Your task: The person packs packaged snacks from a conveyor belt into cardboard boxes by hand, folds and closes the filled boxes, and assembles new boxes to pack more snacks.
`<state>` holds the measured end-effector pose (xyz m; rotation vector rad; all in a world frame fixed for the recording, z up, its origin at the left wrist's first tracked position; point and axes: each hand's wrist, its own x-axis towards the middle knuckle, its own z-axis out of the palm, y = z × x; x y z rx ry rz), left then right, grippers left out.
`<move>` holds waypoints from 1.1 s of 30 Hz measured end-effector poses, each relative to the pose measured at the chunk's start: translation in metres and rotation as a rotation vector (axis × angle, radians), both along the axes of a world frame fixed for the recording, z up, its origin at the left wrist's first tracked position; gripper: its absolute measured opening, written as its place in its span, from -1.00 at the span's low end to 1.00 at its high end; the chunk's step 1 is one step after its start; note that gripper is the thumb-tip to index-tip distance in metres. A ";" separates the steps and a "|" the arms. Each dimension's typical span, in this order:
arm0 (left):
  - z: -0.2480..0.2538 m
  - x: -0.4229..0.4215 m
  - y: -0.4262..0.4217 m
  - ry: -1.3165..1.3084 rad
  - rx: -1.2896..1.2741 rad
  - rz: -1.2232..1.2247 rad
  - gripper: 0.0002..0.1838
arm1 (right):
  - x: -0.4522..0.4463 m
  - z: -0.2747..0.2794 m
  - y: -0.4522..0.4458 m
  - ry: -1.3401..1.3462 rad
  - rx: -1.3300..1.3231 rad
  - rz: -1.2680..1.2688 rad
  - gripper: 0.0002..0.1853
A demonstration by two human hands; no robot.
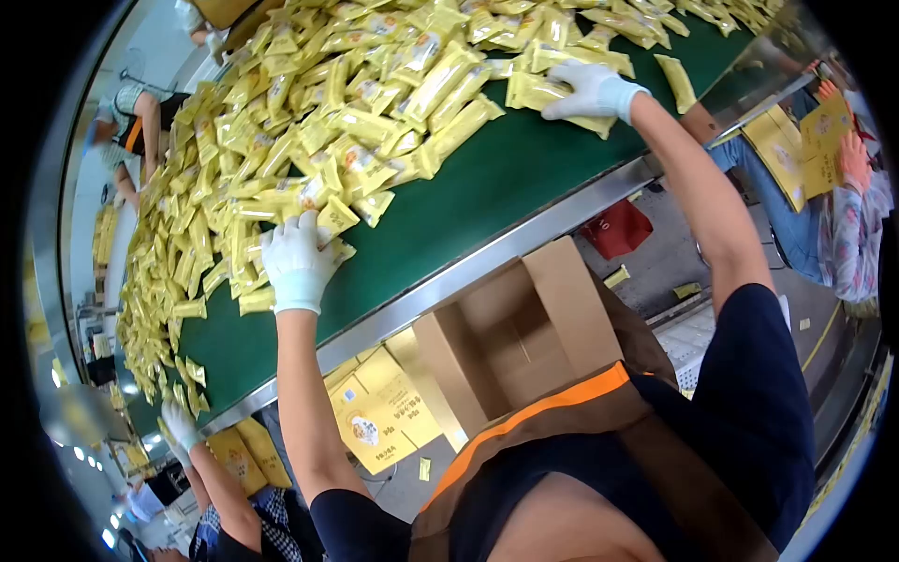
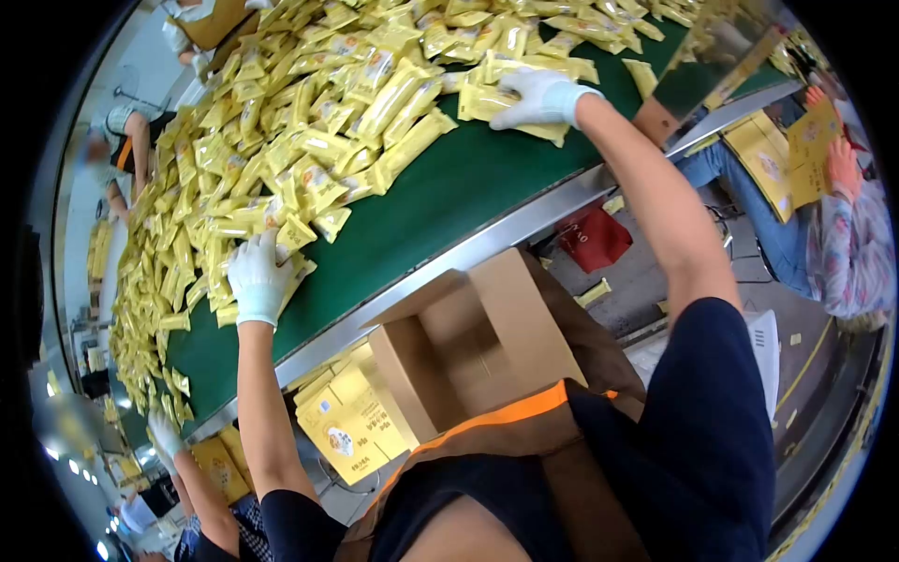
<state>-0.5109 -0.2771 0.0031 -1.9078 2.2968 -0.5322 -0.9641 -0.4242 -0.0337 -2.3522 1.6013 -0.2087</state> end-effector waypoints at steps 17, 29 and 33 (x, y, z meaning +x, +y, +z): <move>-0.038 -0.014 0.103 0.435 0.028 0.048 -0.36 | 0.048 0.015 0.074 0.167 0.069 0.323 -0.08; -0.038 -0.017 0.107 0.310 0.186 0.117 -0.16 | 0.074 0.002 0.062 0.155 -0.070 0.226 0.00; -0.013 -0.016 0.104 0.451 0.220 0.228 -0.08 | 0.083 0.018 0.051 0.184 0.196 0.202 -0.06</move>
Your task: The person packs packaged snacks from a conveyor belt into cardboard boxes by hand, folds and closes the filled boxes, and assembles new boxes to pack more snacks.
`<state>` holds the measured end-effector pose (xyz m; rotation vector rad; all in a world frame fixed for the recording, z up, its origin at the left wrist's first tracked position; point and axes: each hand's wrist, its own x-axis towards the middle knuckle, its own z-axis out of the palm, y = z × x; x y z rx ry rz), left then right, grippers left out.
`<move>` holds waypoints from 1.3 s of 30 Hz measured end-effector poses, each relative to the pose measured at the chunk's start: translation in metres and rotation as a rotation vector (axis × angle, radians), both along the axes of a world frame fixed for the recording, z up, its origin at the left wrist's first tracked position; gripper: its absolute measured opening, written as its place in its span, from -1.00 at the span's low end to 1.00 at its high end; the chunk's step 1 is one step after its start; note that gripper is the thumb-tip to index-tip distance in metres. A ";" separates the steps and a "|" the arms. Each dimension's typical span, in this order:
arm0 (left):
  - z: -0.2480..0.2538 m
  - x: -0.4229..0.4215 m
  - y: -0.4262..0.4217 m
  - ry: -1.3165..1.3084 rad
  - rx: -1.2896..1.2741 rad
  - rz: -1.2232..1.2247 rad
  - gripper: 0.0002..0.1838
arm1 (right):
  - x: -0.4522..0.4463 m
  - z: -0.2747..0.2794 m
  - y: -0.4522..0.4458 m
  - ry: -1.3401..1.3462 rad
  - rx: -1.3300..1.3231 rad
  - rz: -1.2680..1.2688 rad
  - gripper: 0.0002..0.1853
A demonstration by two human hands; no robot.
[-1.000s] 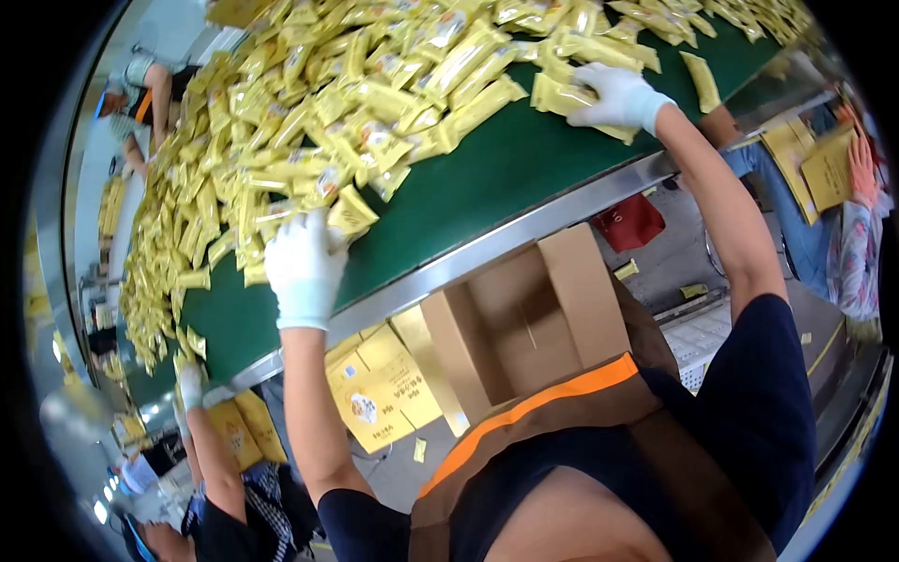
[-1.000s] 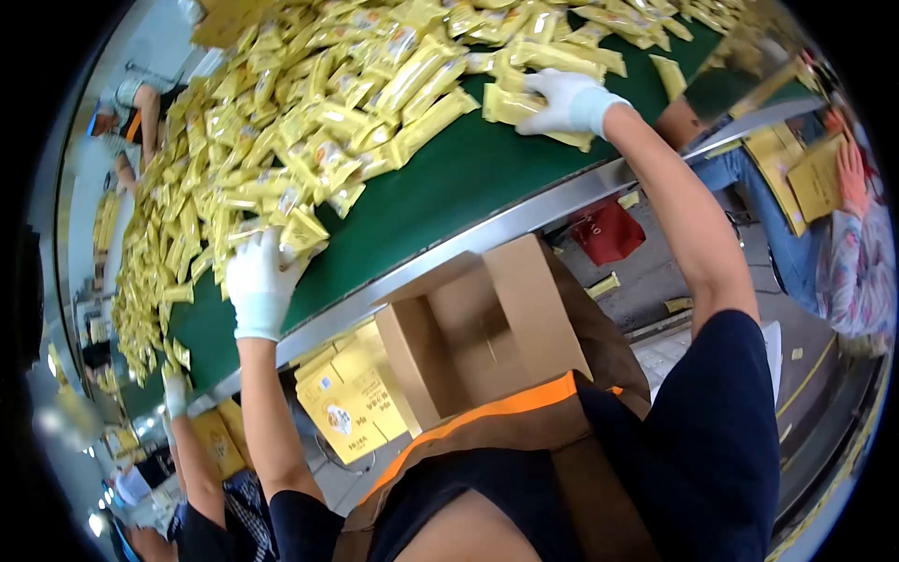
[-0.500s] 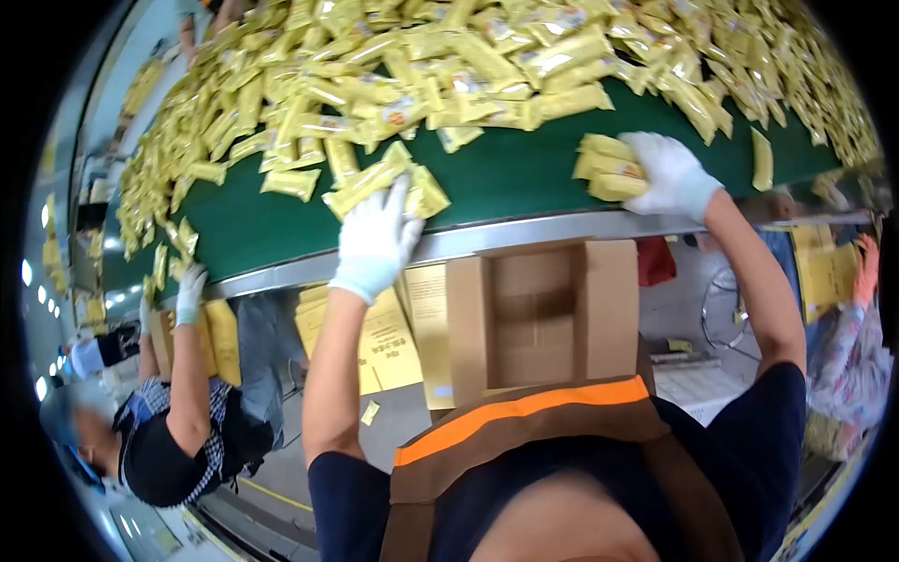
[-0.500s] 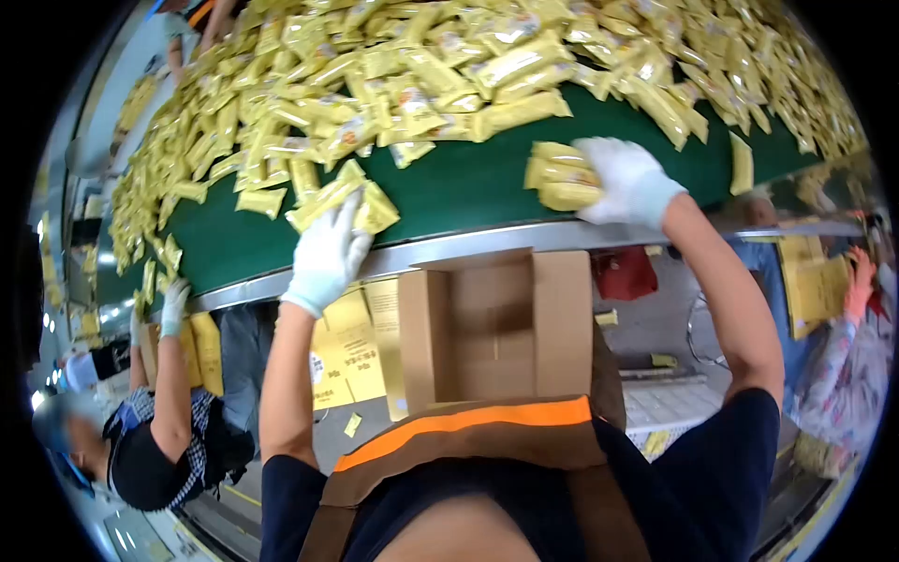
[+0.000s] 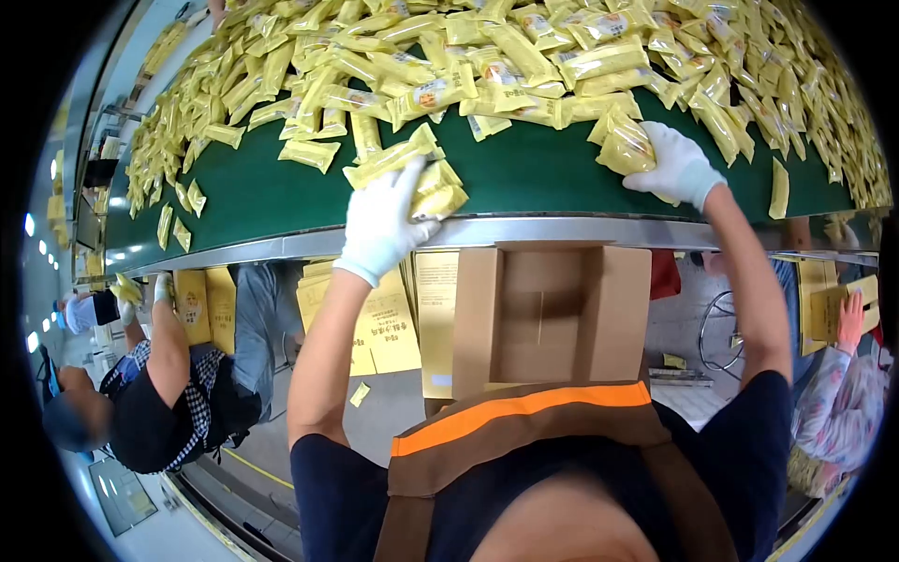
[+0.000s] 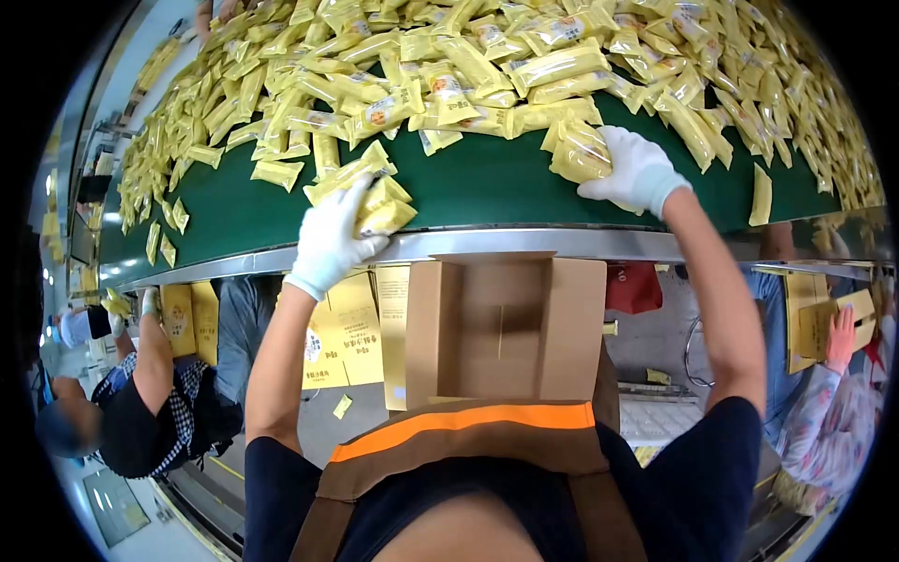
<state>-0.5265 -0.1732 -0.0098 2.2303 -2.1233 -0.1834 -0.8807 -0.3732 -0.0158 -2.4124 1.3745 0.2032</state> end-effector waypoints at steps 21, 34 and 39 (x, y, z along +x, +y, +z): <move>-0.003 0.017 -0.024 -0.076 0.053 0.057 0.04 | 0.057 0.023 0.004 0.040 -0.033 0.503 -0.06; 0.006 0.029 -0.141 0.590 0.170 -0.145 0.24 | -0.028 -0.002 0.033 -0.151 -0.182 0.222 -0.07; -0.004 0.005 -0.082 0.109 -0.075 -0.154 0.19 | -0.042 0.011 0.042 -0.192 -0.380 0.104 -0.10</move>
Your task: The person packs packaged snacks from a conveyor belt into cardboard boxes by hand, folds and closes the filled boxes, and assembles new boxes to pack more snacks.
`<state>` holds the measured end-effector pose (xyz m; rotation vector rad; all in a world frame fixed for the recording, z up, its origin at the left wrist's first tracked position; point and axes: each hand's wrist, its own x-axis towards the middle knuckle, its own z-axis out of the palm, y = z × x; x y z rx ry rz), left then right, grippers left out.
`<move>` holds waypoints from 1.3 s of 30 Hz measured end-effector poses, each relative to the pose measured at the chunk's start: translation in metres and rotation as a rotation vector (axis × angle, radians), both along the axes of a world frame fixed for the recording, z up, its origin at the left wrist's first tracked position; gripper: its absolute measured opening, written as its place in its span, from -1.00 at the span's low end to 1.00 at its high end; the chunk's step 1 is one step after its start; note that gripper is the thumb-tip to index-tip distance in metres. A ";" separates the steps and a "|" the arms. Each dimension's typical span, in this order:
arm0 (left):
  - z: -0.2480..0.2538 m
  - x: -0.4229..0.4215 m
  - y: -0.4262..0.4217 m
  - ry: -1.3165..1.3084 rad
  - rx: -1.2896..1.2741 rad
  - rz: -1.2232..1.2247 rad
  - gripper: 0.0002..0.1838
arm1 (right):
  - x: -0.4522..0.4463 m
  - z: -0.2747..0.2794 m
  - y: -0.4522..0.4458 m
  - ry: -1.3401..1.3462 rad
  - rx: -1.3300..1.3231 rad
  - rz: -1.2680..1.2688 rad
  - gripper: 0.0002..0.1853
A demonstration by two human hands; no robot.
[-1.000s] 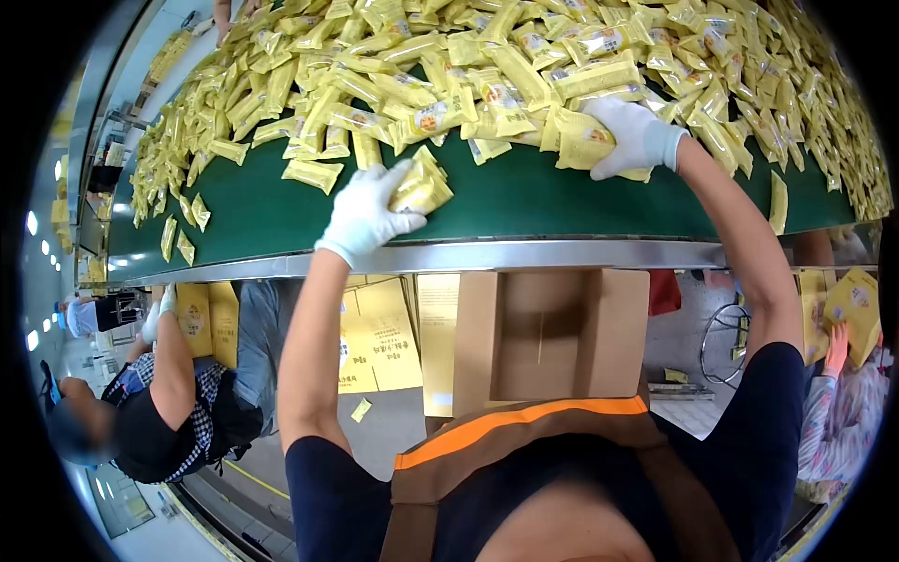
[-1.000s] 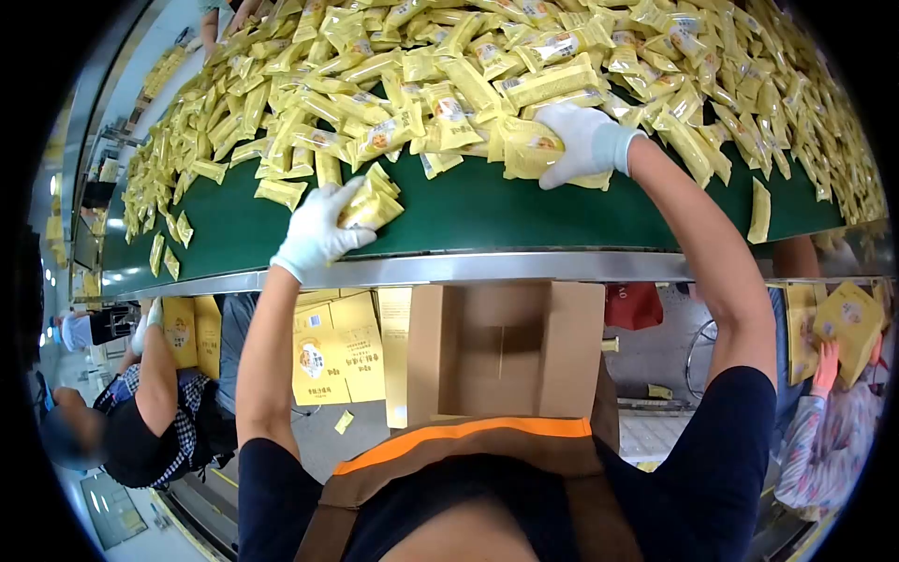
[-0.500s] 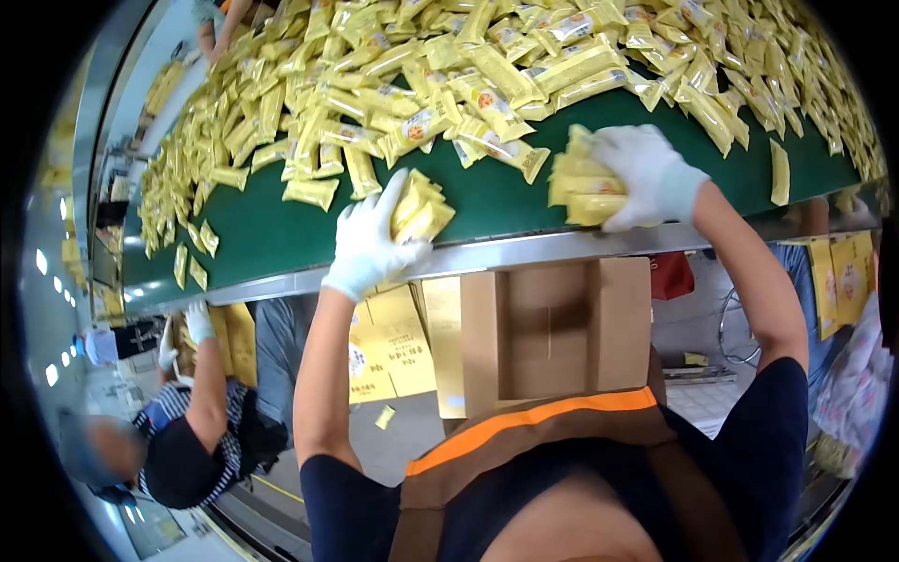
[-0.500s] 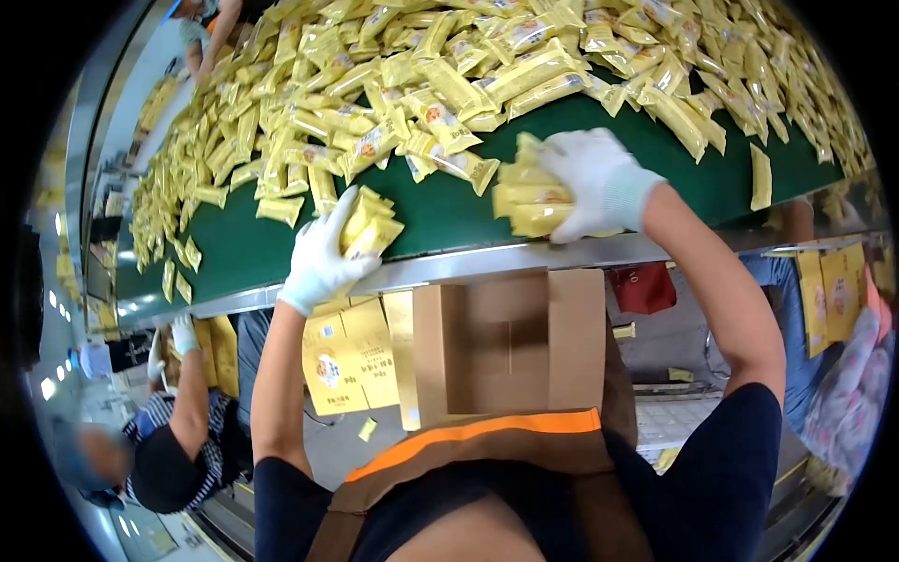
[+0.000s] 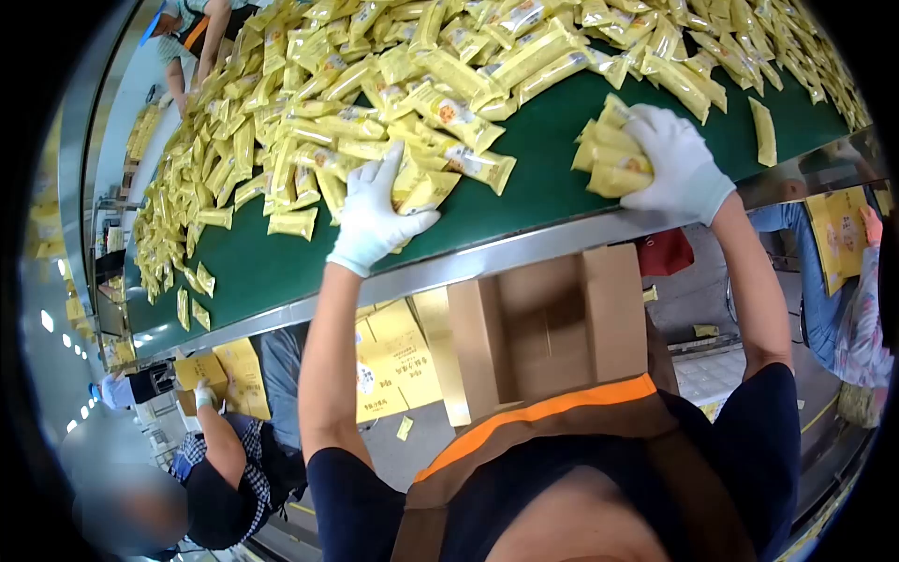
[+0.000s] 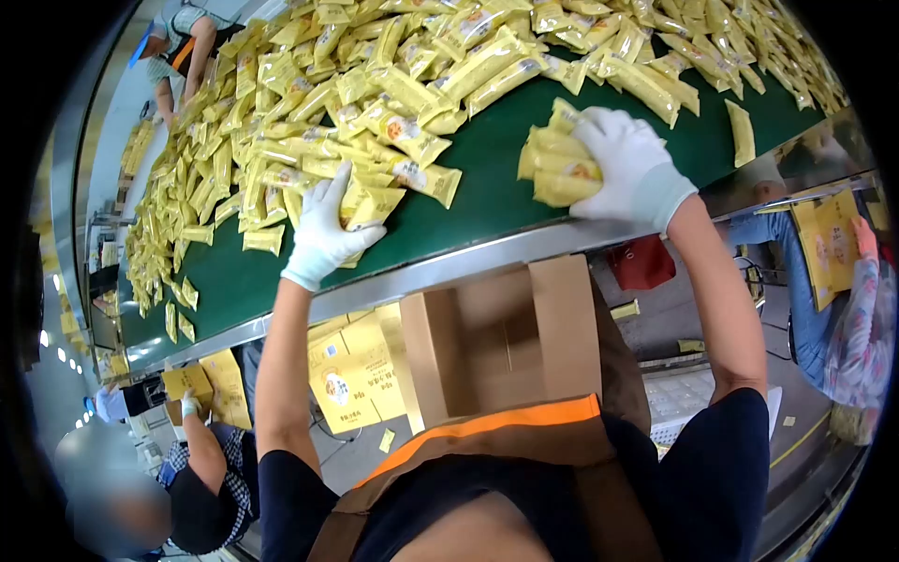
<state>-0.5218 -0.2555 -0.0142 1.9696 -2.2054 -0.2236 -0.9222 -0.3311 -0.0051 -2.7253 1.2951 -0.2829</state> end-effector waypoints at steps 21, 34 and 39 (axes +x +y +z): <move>0.063 -0.015 0.135 1.604 0.238 0.096 -0.27 | 0.051 0.083 0.130 -0.011 0.338 0.610 -0.20; 0.021 -0.186 0.102 -0.404 0.345 -0.408 0.06 | 0.119 -0.094 0.228 0.072 0.813 0.207 -0.47; -0.039 -0.207 0.098 -0.438 0.359 -0.420 0.08 | 0.114 -0.134 0.258 -0.146 0.499 0.059 -0.53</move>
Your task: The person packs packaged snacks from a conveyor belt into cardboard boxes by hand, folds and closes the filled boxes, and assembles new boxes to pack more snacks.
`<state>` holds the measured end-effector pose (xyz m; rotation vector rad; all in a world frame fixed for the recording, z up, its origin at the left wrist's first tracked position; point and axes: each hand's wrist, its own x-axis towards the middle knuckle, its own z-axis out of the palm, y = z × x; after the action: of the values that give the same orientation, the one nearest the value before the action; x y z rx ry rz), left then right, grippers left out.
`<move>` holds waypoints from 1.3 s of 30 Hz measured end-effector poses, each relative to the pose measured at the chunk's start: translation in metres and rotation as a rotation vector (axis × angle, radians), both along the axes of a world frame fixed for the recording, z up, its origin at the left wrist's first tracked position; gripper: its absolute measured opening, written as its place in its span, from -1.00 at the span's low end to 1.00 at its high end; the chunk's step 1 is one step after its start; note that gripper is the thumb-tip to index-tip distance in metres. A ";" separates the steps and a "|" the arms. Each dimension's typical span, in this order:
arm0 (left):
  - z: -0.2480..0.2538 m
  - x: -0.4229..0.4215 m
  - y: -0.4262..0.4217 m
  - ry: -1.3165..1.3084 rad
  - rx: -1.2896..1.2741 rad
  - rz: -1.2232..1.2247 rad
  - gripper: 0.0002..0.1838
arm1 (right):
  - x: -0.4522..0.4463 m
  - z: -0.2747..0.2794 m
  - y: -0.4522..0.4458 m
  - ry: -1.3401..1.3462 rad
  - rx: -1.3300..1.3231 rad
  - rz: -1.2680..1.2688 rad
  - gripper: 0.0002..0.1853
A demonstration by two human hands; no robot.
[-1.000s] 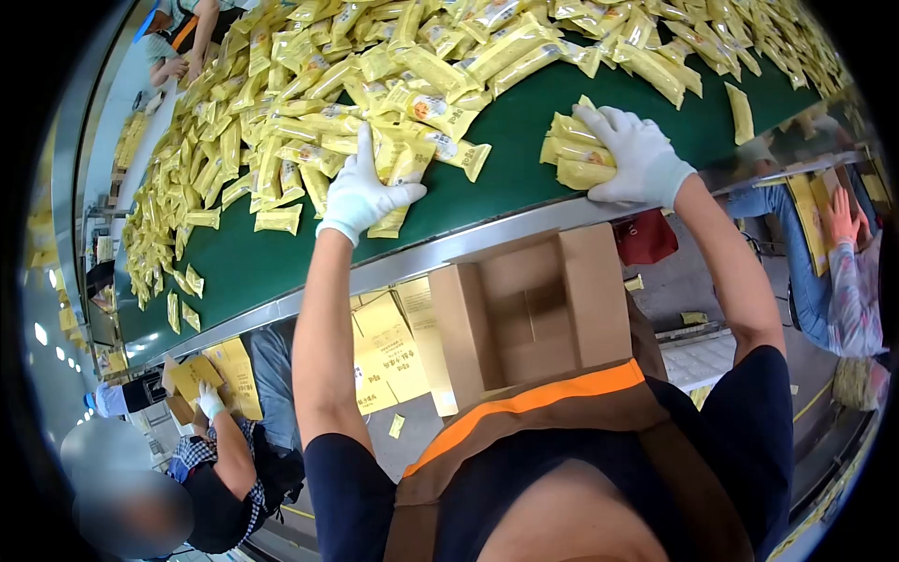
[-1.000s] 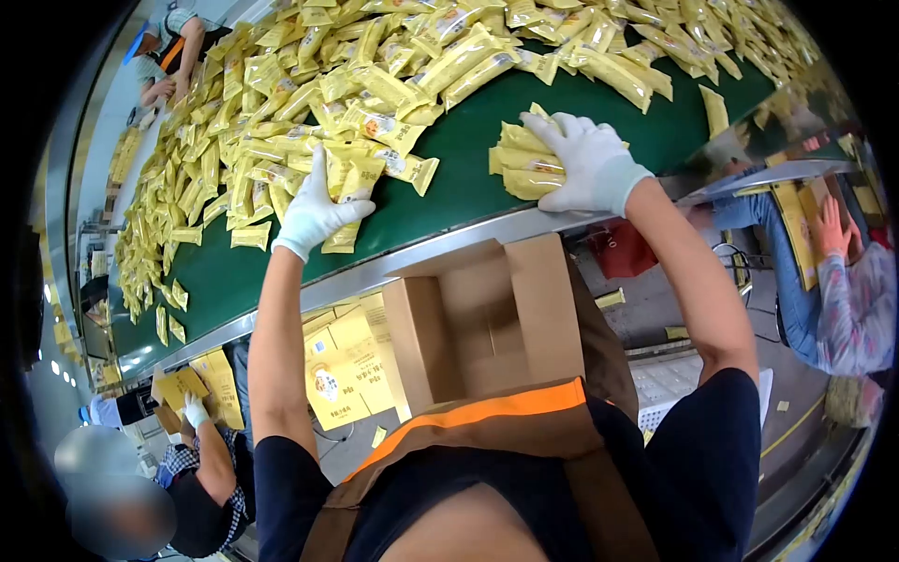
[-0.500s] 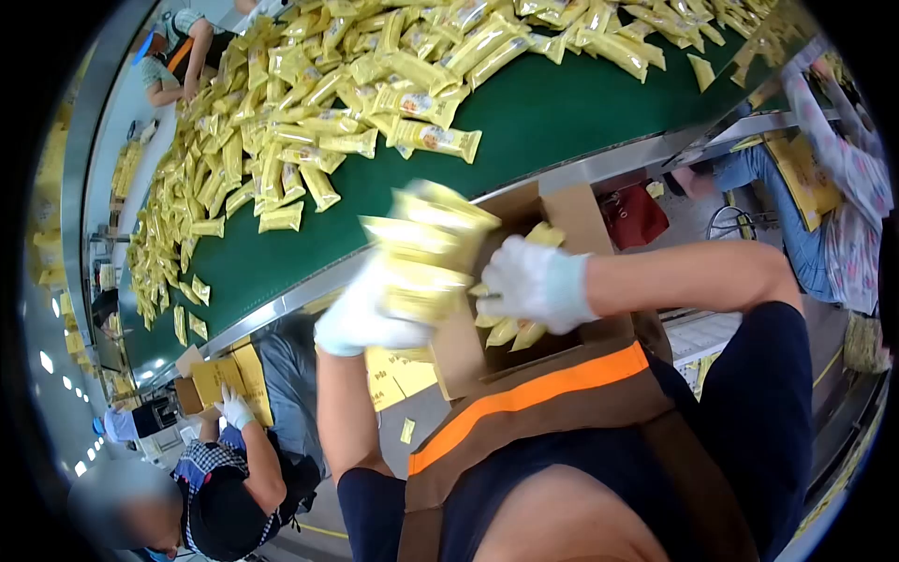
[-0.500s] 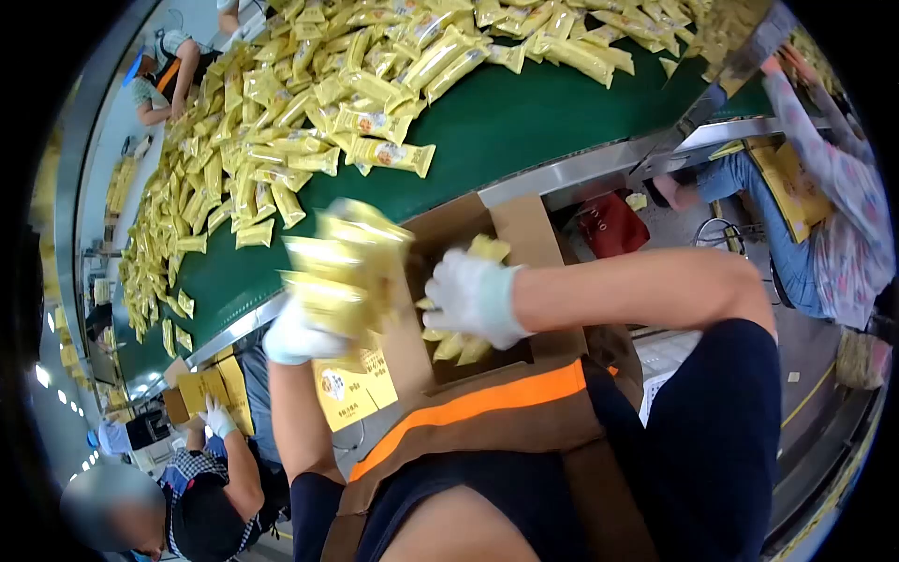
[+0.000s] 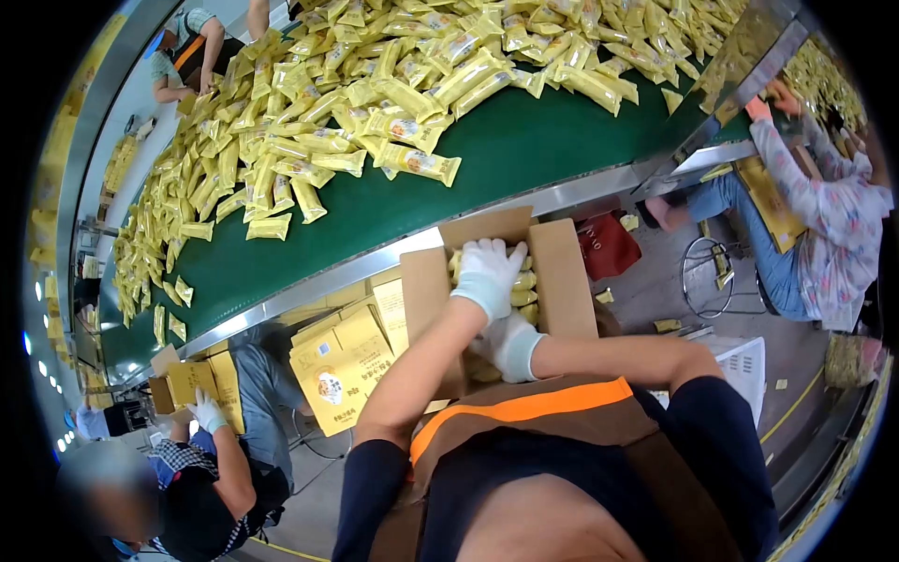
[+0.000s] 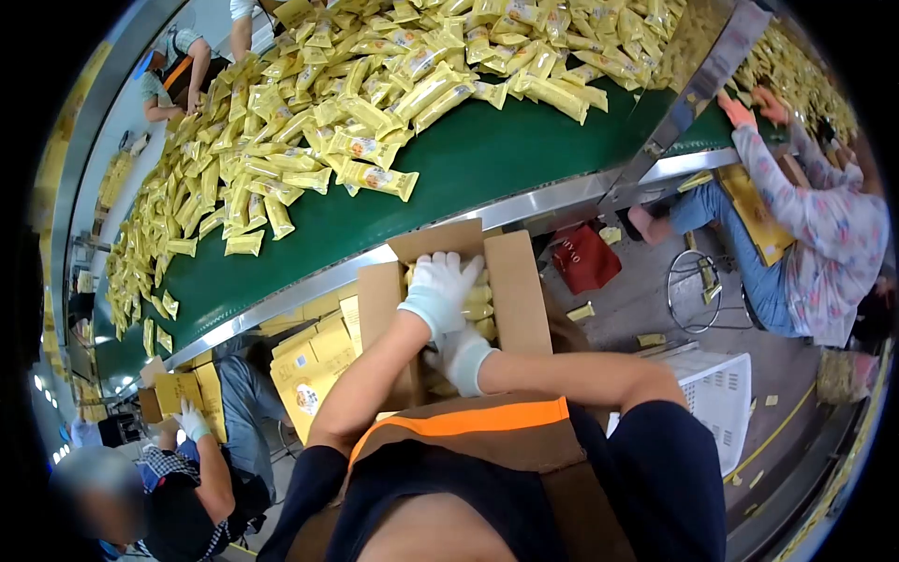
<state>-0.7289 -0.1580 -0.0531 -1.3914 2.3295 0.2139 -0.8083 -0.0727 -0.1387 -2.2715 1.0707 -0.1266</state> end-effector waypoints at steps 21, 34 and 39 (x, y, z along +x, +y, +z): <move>0.021 0.045 -0.007 0.394 0.450 0.056 -0.50 | 0.001 0.168 -0.183 -0.367 0.985 0.881 -0.61; 0.029 0.132 -0.122 0.312 -0.408 0.201 -0.45 | 0.016 0.106 -0.365 0.144 -0.487 -0.063 -0.28; 0.019 0.165 -0.060 0.393 -0.481 0.146 -0.34 | -0.055 0.095 -0.309 -0.110 -0.867 -0.053 -0.47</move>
<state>-0.5640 -0.2185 -0.0343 -1.8950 2.7219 -0.0452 -0.8628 -0.3813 -0.0437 -2.9259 1.1529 -0.8732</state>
